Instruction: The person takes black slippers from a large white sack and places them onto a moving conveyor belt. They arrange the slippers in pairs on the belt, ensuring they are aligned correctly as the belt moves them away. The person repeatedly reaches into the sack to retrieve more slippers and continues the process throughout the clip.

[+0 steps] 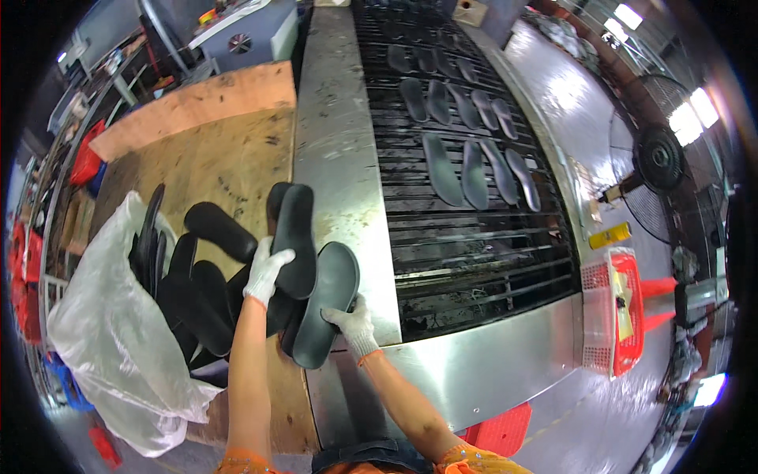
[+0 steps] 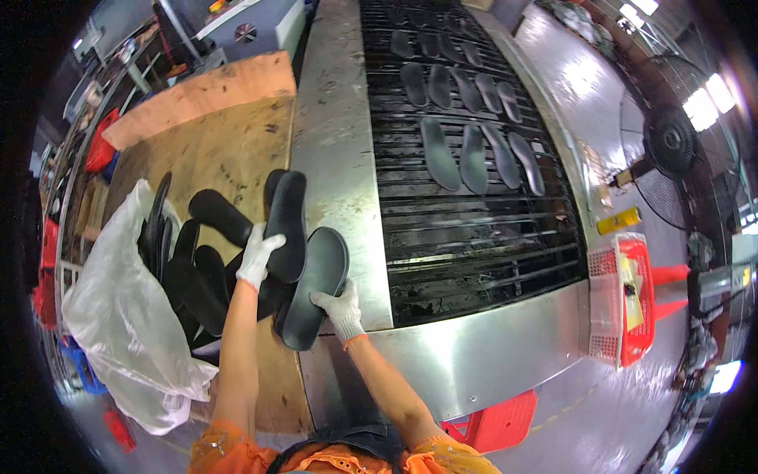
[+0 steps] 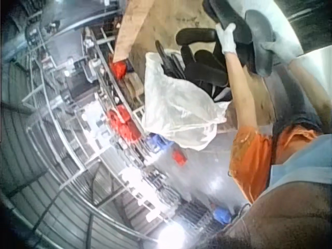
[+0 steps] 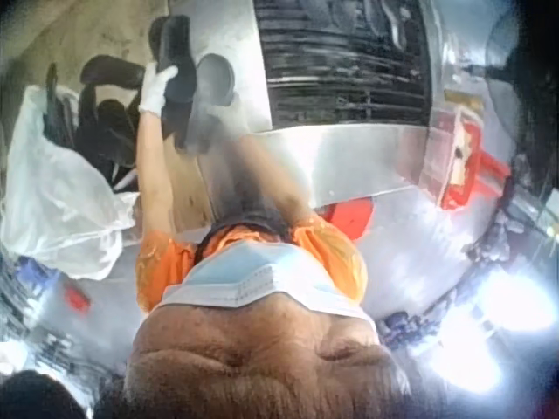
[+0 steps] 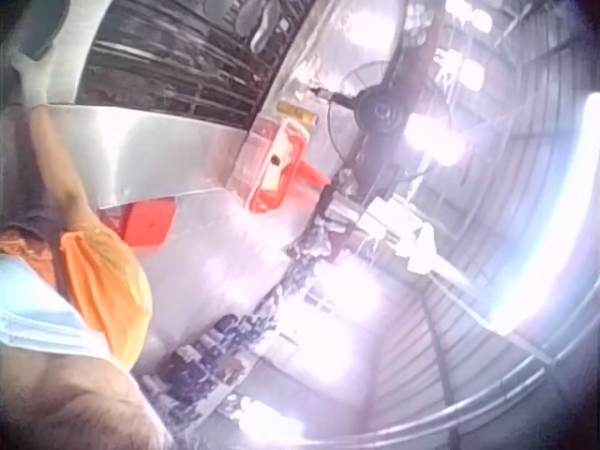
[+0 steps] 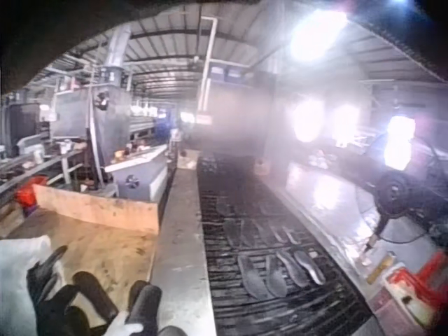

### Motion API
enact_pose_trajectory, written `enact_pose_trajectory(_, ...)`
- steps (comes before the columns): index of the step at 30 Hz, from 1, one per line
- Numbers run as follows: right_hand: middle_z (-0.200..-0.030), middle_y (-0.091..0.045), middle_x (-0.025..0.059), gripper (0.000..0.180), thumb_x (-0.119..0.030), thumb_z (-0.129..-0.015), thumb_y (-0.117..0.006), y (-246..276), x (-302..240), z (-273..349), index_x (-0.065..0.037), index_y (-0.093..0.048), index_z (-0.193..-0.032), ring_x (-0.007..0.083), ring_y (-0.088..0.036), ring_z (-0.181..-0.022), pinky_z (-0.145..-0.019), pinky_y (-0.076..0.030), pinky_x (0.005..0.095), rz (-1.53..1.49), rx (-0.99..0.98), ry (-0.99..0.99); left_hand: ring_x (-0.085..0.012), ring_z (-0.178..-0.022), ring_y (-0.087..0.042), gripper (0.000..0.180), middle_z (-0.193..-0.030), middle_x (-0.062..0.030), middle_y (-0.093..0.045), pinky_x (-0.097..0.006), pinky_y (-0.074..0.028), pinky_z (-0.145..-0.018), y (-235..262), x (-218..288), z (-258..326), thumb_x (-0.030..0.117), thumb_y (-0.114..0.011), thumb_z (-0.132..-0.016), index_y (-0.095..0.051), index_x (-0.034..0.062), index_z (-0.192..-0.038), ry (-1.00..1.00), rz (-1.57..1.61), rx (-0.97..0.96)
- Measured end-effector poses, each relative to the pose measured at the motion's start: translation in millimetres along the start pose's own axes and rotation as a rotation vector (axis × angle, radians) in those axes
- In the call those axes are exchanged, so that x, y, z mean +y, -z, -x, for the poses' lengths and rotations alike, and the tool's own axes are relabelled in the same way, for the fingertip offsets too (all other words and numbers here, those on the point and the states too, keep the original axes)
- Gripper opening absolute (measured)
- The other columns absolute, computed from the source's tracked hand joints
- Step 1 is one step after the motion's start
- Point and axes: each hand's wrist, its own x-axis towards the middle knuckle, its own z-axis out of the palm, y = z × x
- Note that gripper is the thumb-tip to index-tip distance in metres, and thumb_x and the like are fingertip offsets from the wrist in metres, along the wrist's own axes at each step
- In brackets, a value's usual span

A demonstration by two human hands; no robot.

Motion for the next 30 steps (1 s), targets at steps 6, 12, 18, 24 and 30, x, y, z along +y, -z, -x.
enact_pose_trajectory(6,-0.108,-0.068,0.0108,0.074,-0.010,-0.069,-0.085,29,27,23,0.004,-0.050,-0.132,0.0188,-0.066,-0.092,-0.083,-0.055,0.0322,-0.133,-0.082,0.090,-0.0253,-0.098,-0.064,0.046,-0.112,-0.0152,-0.064,-0.038,-0.053,-0.088,-19,-9,85,0.004,-0.065,-0.079,-0.053,-0.0028,-0.123,-0.019,0.230,0.061)
enact_pose_trajectory(12,-0.113,-0.065,0.0119,0.069,-0.004,-0.073,-0.079,89,53,63,0.004,-0.048,-0.134,0.0199,-0.064,-0.096,-0.086,-0.054,0.0334,-0.401,-0.233,0.073,-0.0259,-0.109,-0.061,0.065,-0.124,-0.0151,-0.062,-0.035,-0.047,-0.099,-9,-52,164,0.002,-0.065,-0.075,-0.046,-0.0083,-0.136,0.039,0.229,0.109)
enact_pose_trajectory(18,-0.112,-0.063,0.0154,0.071,-0.001,-0.076,-0.075,170,74,74,0.005,-0.043,-0.139,0.0219,-0.066,-0.091,-0.078,-0.057,0.0327,-0.354,-0.229,0.003,-0.0305,-0.111,-0.061,0.071,-0.120,-0.0222,-0.063,-0.037,-0.047,-0.098,2,-108,236,0.015,-0.076,-0.069,-0.051,-0.0085,-0.131,0.004,-0.512,0.018)
enact_pose_trajectory(24,-0.104,-0.064,0.0132,0.072,-0.015,-0.079,-0.082,170,78,111,0.002,-0.042,-0.136,0.0216,-0.066,-0.085,-0.069,-0.057,0.0352,-0.201,-0.240,-0.013,-0.0380,-0.130,-0.052,0.078,-0.136,-0.0285,-0.055,-0.042,-0.040,-0.109,-33,-123,290,0.028,-0.079,-0.075,-0.046,-0.0041,-0.139,0.114,-0.510,-0.153)
enact_pose_trajectory(30,-0.104,-0.067,0.0150,0.073,-0.027,-0.078,-0.085,175,61,133,0.002,-0.049,-0.135,0.0226,-0.067,-0.090,-0.072,-0.057,0.0365,0.039,-0.349,-0.006,-0.0312,-0.120,-0.057,0.070,-0.129,-0.0229,-0.060,-0.038,-0.043,-0.105,-46,-129,315,0.018,-0.077,-0.078,-0.046,-0.0080,-0.135,0.087,-0.532,0.007)
